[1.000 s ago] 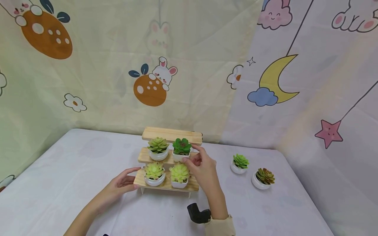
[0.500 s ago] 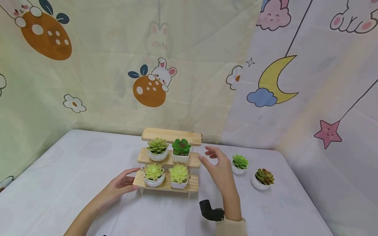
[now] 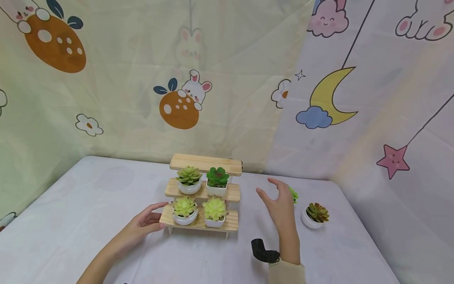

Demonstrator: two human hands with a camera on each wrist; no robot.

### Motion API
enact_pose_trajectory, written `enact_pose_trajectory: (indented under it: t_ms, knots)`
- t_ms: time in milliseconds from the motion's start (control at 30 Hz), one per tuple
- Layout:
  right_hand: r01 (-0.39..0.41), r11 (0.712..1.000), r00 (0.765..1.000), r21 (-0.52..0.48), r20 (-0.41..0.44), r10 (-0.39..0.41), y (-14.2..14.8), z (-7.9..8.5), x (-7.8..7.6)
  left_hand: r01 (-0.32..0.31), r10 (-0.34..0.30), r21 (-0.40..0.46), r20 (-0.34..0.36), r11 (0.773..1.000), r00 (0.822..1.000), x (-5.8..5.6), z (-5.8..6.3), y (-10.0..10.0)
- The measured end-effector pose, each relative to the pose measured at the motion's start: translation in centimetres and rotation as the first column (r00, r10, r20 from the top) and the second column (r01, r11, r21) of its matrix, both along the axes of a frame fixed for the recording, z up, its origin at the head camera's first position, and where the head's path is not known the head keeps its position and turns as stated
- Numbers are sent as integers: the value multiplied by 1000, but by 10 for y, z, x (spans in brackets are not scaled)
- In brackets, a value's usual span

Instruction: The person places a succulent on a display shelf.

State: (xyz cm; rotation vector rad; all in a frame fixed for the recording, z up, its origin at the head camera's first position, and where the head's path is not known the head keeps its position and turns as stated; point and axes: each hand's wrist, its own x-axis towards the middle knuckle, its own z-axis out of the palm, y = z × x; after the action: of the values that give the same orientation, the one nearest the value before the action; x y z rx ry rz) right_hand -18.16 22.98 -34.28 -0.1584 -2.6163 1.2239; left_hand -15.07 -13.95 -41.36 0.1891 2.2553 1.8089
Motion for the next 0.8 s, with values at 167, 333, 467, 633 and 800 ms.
enact_pose_trajectory:
  t_ms: [167,333,467,633,800]
  knots:
    - [43,999,999,9,-8,-43,12,-10,-2,0,0,2,-1,1000,1000,0,-1,0]
    - [80,996,996,-30,-25,-80,22,-20,-4,1,-1,4,-10,1000,1000,0,-1,0]
    - [110,993,993,-45,-29,-111,29,-27,-6,-3,3,2,-6,1000,1000,0,0,0]
    - [140,989,990,-52,-2,-141,36,-36,-10,-5,5,-5,-3,1000,1000,1,1,0]
    - [147,986,989,-76,24,-146,40,-41,-11,-2,2,-6,-6,1000,1000,1,1,0]
